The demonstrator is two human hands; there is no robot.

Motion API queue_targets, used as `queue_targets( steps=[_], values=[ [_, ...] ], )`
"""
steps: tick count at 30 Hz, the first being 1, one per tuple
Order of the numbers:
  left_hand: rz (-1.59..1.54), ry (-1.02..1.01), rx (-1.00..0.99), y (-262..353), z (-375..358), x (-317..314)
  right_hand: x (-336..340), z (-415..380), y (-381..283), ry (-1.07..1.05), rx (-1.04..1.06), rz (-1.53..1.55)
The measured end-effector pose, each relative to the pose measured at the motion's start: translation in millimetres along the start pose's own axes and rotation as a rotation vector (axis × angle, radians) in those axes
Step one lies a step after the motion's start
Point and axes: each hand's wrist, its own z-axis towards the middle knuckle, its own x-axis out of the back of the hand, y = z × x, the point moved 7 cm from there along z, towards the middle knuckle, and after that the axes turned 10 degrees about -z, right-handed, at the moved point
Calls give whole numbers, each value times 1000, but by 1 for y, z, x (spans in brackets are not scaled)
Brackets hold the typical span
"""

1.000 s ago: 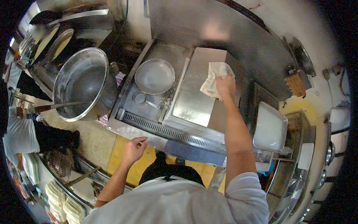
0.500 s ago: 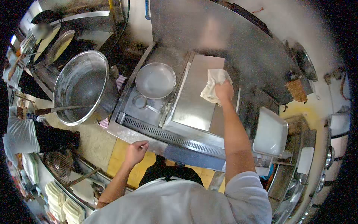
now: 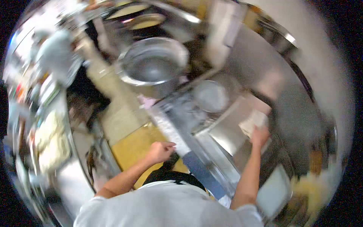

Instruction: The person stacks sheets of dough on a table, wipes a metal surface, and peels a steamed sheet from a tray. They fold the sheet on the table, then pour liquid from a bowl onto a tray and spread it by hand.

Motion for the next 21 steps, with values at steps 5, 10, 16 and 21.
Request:
queue_targets(
  steps=[5, 10, 16, 21],
  values=[
    [31, 177, 212, -26, -104, 0, 11, -141, -70, 74, 377, 388],
    [-29, 341, 429, -46, -220, -30, -26, -292, -138, -336, 789, 599],
    [-78, 615, 615, -63, -352, -48, 13, -432, -188, -725, 1209, 670],
    [-133, 874, 809, -86, -461, -70, 19, -530, -204, -887, 1568, 475]
  ],
)
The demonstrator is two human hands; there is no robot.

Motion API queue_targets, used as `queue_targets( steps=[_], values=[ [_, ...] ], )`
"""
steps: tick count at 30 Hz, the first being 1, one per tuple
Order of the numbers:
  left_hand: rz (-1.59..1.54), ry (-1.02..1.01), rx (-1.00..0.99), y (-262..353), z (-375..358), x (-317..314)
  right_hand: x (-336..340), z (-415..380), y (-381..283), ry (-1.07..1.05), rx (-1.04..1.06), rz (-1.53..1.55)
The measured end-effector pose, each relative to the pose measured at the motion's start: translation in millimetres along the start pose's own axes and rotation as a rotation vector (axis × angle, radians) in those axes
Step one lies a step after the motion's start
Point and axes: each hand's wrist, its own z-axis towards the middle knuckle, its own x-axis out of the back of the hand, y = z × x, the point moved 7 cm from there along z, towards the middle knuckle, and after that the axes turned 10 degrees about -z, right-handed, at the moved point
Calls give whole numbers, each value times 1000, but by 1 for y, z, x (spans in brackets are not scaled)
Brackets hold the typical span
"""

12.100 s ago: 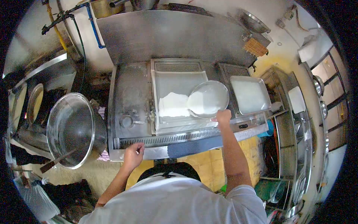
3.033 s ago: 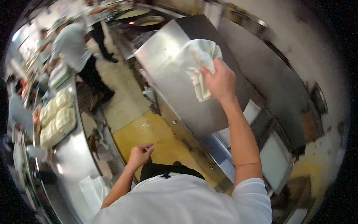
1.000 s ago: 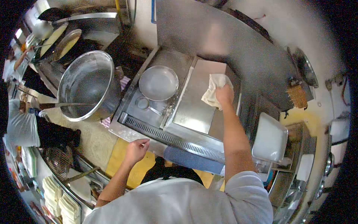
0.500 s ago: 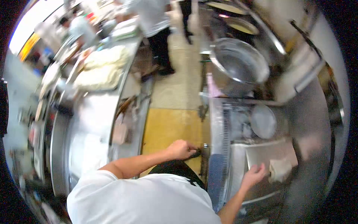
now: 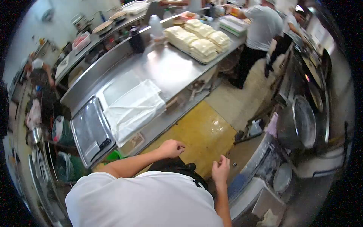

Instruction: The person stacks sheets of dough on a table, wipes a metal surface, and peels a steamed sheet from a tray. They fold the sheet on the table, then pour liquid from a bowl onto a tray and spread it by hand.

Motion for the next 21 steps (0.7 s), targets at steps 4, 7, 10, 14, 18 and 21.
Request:
queue_targets(
  steps=[4, 7, 10, 14, 18, 21],
  values=[
    [-24, 196, 166, -74, -56, 63, -48, 17, -64, -156, 201, -11],
    [147, 392, 170, -136, -100, 121, -86, 24, -120, -283, 281, -94],
    [366, 531, 166, -196, -134, 168, -135, 22, -174, -368, 388, -108],
    [623, 482, 177, -257, -147, 188, -212, 2, -258, -433, 596, -184],
    [560, 385, -35, -253, -150, 195, -274, -30, -348, -454, 830, -189],
    [340, 470, -151, -259, -149, 208, -310, -44, -405, -330, 998, -220]
  ],
)
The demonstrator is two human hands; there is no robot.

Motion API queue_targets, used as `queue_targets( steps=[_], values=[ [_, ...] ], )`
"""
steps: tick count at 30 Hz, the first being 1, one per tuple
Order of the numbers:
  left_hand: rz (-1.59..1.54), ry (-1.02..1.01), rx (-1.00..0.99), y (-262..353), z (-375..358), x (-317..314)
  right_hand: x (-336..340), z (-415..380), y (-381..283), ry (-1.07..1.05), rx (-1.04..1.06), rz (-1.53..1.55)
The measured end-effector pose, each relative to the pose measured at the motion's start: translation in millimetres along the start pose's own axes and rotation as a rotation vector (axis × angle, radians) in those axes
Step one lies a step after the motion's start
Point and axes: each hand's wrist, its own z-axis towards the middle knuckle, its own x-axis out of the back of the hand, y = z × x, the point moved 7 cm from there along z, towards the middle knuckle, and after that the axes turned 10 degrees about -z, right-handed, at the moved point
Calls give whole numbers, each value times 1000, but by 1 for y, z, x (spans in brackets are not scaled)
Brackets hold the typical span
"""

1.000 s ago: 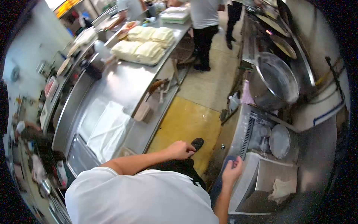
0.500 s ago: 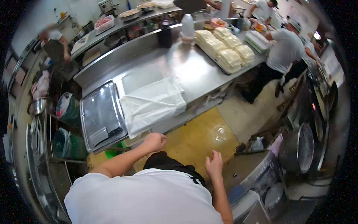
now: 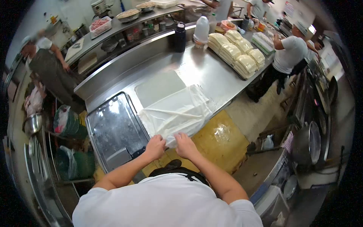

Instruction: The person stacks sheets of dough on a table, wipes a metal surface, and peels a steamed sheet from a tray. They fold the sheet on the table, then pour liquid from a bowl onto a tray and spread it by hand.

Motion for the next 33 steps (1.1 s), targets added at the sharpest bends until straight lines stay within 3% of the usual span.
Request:
queue_targets(
  steps=[2, 7, 10, 18, 21, 24, 29, 32, 33],
  values=[
    [-120, 57, -17, 14, 10, 36, 3, 30, -14, 82, 40, -195],
    [-394, 47, 75, 19, 36, 84, 10, 59, 78, 101, -276, -431],
    [-566, -107, 116, 27, 46, 66, 48, 32, 120, 275, -533, -394],
    [-1009, -715, 18, 123, 10, -81, 88, -129, 154, 333, -1000, -494],
    [-1102, -1125, 70, 163, -22, -112, 89, -198, 143, 308, -1168, -502],
    [-1092, -1354, -3, 198, -47, -118, 92, -256, 127, 287, -1285, -508],
    [-1124, -1525, 87, 238, -77, -117, 105, -343, 90, 356, -1471, -538],
    [-795, -1576, -152, 246, -84, -119, 118, -398, 57, 439, -1567, -516],
    [-625, -1451, -303, 240, -77, -118, 117, -415, 42, 465, -1566, -511]
  ],
)
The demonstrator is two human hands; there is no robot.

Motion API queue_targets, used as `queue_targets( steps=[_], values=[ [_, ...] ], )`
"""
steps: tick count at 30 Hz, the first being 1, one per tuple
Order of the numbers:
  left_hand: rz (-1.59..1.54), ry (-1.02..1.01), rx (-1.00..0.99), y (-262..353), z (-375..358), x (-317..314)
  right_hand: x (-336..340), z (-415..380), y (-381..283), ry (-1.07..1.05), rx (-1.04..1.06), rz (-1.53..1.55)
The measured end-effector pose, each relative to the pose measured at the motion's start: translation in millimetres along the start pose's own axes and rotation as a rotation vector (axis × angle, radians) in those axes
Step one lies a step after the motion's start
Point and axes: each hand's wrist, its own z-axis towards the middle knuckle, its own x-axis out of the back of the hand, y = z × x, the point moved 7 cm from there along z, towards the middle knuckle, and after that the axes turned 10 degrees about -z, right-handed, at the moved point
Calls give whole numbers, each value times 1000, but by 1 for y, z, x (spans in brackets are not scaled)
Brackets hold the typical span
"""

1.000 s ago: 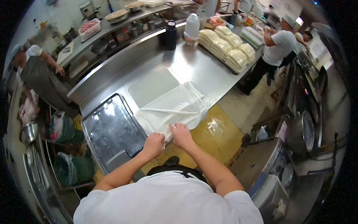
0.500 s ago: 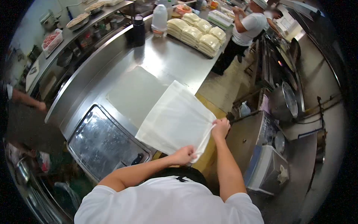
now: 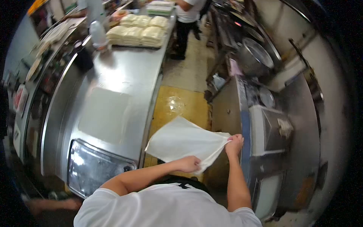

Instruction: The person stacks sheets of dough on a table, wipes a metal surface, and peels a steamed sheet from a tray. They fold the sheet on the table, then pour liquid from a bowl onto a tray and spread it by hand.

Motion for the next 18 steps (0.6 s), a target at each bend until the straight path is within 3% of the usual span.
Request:
queue_targets(
  steps=[2, 3, 4, 5, 7, 8, 9, 12, 14, 17, 18],
  values=[
    [523, 106, -120, -25, 6, 16, 16, -30, 40, 44, -34, 29],
    [509, 167, -2, -12, -10, 36, 15, -53, 60, 4, -18, 91],
    [515, 277, -148, -44, 11, 47, 10, -82, 77, -32, -5, 153],
    [-82, 203, 194, -22, -7, 56, -6, -117, 95, -189, -95, 260],
    [-303, 369, 35, -16, 10, 60, -8, -176, 87, -559, -117, 321],
    [-305, 336, -76, 6, 22, 46, -11, -204, 82, -791, -14, 390],
    [-316, 307, -189, 32, 31, 31, -9, -224, 84, -859, -13, 455],
    [-793, 119, -176, 95, 65, -56, 33, -219, 110, -442, -162, 525],
    [-659, -41, -156, 135, 78, -125, 107, -192, 126, -159, -215, 553],
    [-452, -242, -220, 191, 95, -220, 146, -183, 155, -30, 29, 619],
    [-381, -308, -252, 210, 99, -246, 98, -196, 174, -360, -59, 895]
  ],
)
